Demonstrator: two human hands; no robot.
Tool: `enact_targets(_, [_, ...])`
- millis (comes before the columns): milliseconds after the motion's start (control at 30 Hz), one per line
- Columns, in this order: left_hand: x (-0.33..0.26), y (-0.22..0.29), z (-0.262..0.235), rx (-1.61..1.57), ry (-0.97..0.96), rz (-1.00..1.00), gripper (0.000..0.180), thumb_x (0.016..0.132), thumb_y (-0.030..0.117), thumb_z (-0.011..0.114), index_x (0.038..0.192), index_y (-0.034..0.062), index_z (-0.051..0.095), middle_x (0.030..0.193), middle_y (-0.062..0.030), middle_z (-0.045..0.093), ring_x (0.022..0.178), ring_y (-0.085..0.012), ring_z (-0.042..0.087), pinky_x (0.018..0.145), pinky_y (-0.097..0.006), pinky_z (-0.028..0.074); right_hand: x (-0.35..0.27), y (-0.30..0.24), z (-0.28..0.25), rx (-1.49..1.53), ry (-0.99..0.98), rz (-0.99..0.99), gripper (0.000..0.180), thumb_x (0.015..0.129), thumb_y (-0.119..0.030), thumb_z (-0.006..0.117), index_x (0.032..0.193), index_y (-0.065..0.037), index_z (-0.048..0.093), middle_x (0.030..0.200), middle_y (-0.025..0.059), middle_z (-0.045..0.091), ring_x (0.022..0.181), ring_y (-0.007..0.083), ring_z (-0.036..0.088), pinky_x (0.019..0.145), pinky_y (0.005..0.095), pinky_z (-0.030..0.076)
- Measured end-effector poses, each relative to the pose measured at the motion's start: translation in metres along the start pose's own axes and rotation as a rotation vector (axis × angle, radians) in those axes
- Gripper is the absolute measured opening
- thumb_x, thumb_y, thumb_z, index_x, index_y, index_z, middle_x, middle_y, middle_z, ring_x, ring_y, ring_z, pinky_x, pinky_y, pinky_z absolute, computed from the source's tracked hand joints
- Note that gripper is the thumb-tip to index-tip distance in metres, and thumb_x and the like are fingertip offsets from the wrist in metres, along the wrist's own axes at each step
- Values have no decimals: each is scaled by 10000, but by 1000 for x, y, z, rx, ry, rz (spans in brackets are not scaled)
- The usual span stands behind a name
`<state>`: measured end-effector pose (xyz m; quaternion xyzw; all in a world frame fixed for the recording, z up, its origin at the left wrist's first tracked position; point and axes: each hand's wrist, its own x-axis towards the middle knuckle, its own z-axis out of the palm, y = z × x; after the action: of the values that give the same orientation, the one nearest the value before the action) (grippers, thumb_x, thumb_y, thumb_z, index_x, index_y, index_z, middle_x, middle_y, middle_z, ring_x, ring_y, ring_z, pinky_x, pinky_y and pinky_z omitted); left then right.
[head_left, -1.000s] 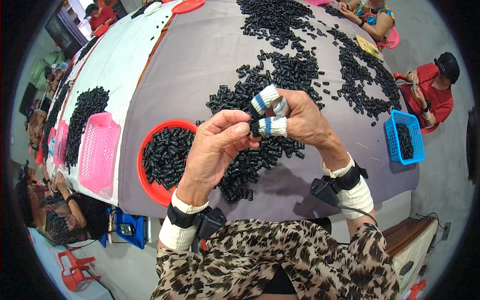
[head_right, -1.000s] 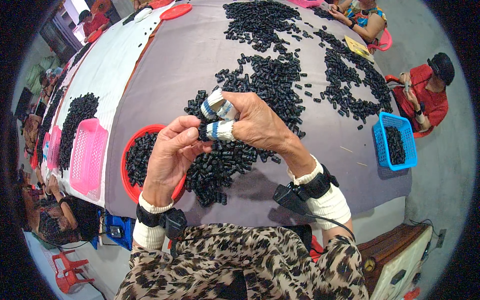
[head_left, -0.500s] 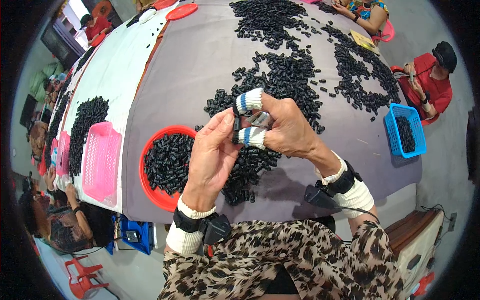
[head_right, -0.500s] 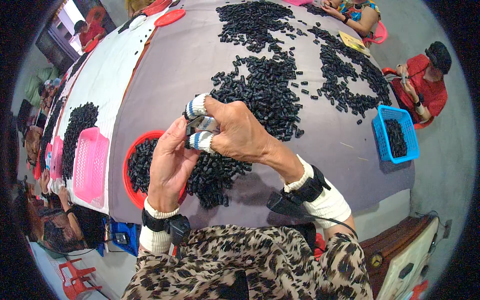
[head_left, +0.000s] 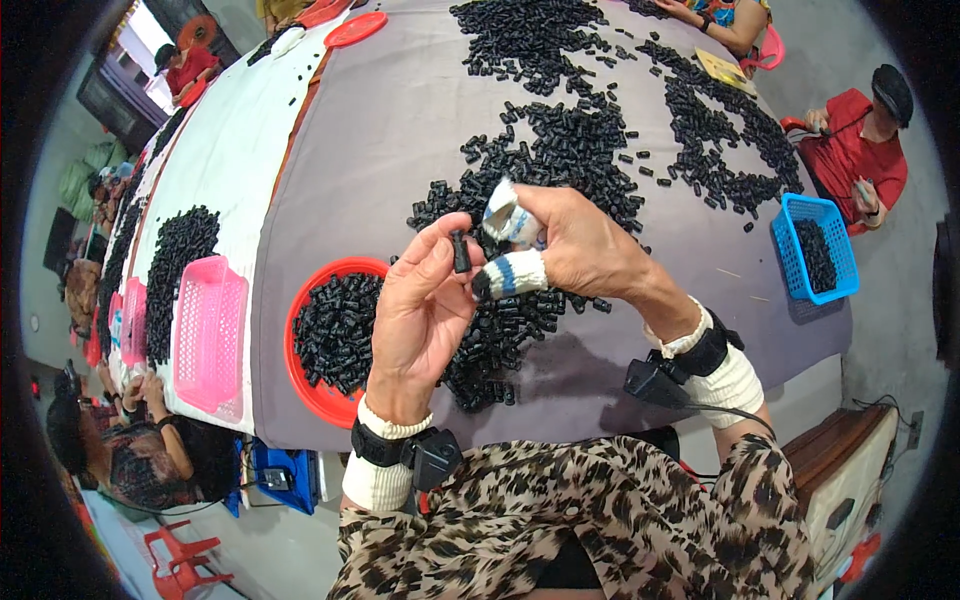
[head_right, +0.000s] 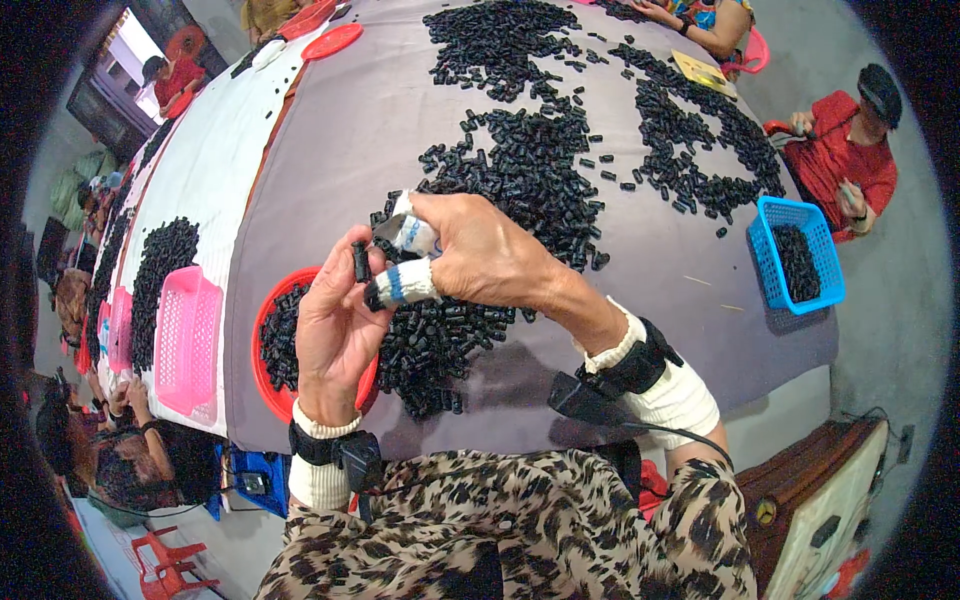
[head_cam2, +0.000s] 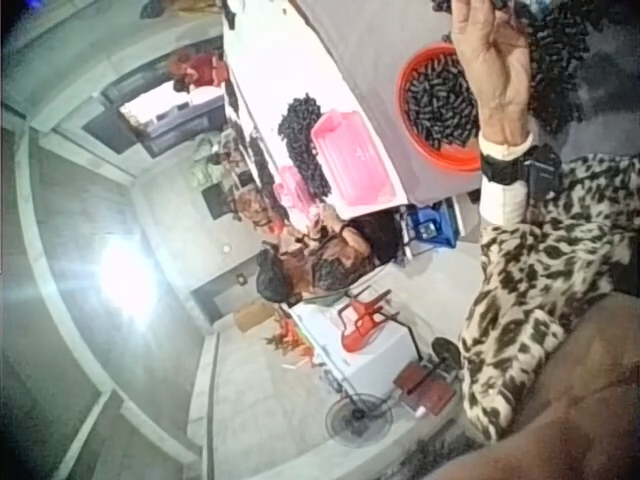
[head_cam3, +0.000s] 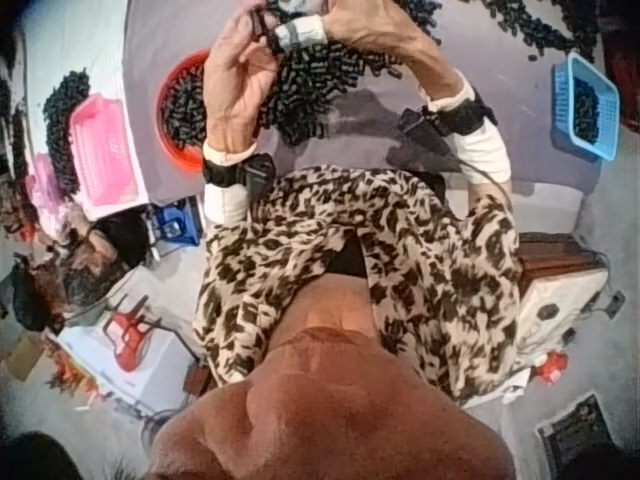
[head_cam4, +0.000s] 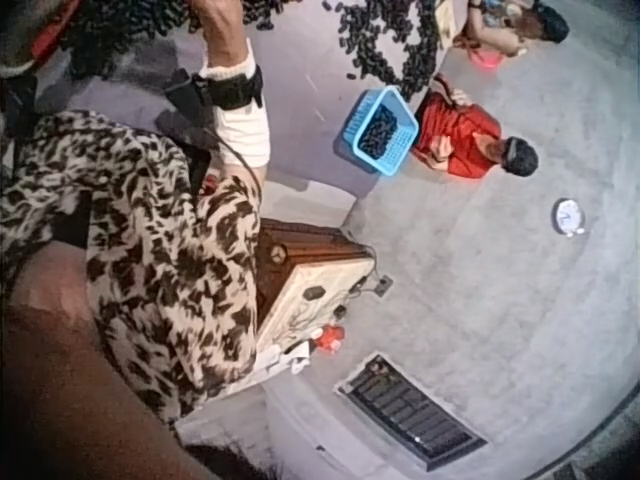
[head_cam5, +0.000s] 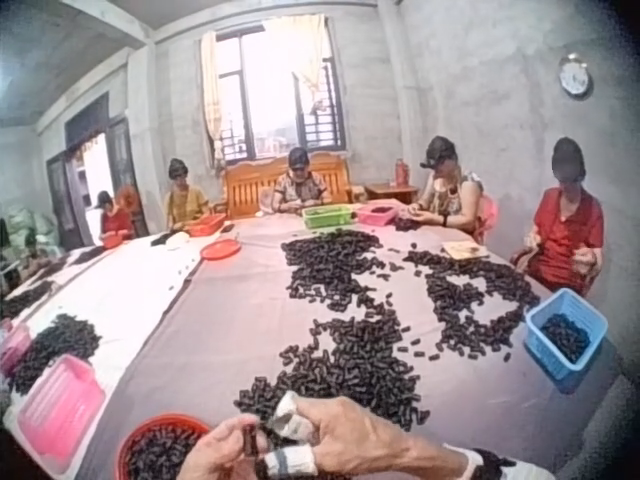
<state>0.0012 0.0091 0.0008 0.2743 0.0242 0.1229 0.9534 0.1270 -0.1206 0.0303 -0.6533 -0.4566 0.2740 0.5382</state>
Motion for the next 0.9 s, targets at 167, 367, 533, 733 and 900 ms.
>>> enact_targets(167, [0,-3,0,51,-23,11,265,888,93,527,1127,-21,518,913,-91,621,861,-139,599,773,-270,498,2,-3,2,-176,-55,-62,363,674,-244,764,881,-27,561,694,0,555,626,64,480,549,238,403])
enact_targets(367, [-2,-4,1,112,2,29,247,882,86,535,1105,-20,534,935,-97,628,852,-145,615,760,-277,513,5,-5,4,-217,-71,-76,355,669,-290,728,803,-1,570,673,79,573,612,182,537,566,309,425])
enact_targets(533, [-2,-3,-2,132,-35,32,238,878,76,538,1096,-19,541,961,-98,626,867,-148,614,769,-280,511,5,-4,5,-249,-84,-72,350,662,-293,705,771,14,579,675,141,600,621,264,590,591,351,443])
enact_targets(733, [-2,-5,-3,175,14,48,241,875,79,543,1094,-22,541,998,-99,618,898,-150,605,793,-279,500,5,-8,6,-206,-101,-47,356,655,-294,712,774,15,580,673,145,600,609,259,581,586,345,442])
enact_targets(900, [0,-6,-5,182,22,39,238,876,81,544,1087,-28,544,991,-99,621,894,-150,607,791,-275,502,5,-5,5,-247,-118,-64,357,671,-296,694,747,25,557,632,139,579,566,249,547,559,353,422])
